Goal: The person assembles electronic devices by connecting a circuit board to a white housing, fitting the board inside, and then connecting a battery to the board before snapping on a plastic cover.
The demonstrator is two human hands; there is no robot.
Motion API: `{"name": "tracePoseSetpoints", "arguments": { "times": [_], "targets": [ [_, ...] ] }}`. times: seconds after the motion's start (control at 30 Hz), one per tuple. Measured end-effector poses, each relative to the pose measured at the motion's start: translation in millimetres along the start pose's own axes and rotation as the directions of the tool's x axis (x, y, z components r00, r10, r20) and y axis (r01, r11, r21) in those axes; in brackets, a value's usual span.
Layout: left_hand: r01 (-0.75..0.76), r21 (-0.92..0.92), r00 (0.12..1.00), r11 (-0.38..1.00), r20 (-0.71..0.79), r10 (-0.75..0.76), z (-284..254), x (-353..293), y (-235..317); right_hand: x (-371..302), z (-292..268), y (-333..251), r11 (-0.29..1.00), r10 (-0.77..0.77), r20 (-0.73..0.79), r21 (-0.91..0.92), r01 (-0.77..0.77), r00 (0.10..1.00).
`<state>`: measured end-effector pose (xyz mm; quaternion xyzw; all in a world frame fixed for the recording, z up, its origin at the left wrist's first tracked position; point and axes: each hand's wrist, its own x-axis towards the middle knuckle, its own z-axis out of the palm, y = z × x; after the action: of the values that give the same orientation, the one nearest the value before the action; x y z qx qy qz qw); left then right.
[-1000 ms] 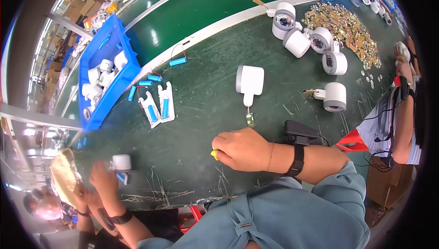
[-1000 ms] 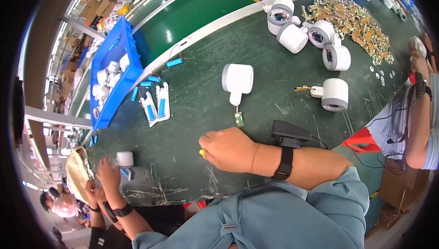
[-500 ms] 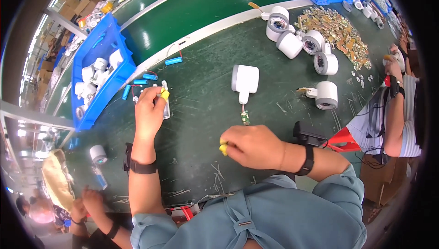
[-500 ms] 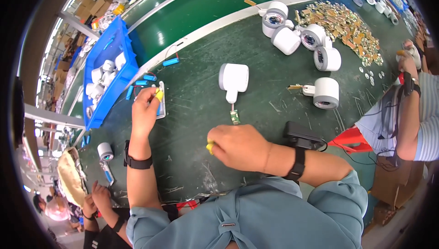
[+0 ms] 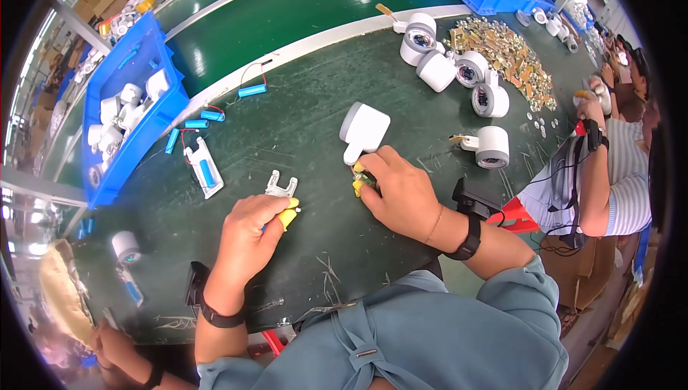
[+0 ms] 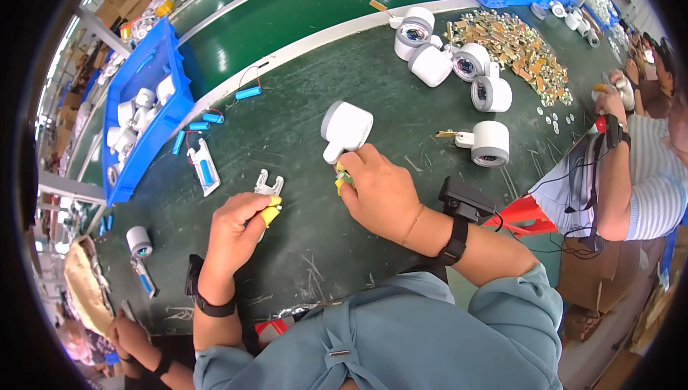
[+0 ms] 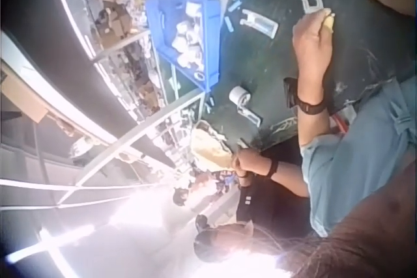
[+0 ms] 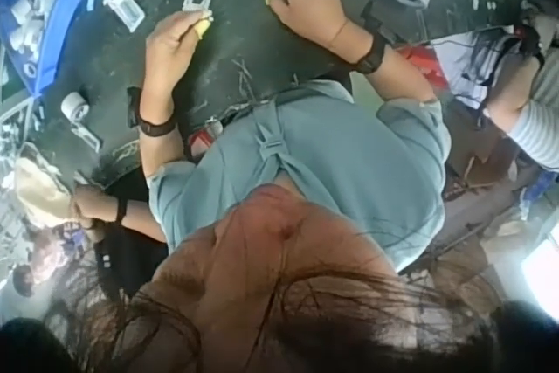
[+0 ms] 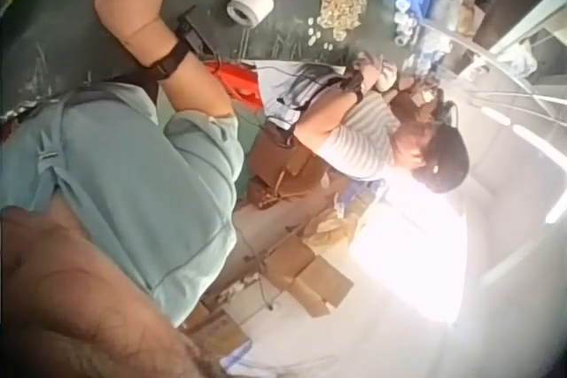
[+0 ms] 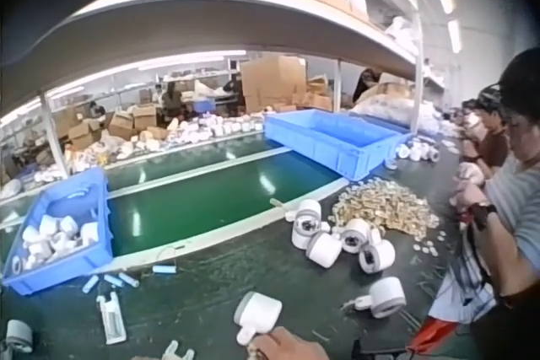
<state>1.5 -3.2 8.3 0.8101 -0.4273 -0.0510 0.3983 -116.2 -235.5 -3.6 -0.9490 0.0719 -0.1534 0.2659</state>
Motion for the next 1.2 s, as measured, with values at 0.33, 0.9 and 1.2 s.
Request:
{"name": "tracePoseSetpoints", "arguments": {
  "times": [0.33,0.9,1.2],
  "targets": [
    [0.059,-0.271,0.998,0.961,-0.005,-0.062,6.4,-9.4,-7.3,24.8,16.0,-26.1,0.130,0.116,0.634,0.754,-0.644,0.765],
    [0.031,-0.221,0.999,0.975,0.024,-0.027,7.9,-1.9,-5.6,20.5,18.7,-30.1,0.139,-0.003,0.768,0.635,-0.760,0.641],
    [0.012,-0.201,1.000,0.980,0.007,-0.011,8.4,-0.5,-3.4,16.7,22.6,-29.0,0.228,-0.014,0.736,0.662,-0.714,0.677]
  ]
}}
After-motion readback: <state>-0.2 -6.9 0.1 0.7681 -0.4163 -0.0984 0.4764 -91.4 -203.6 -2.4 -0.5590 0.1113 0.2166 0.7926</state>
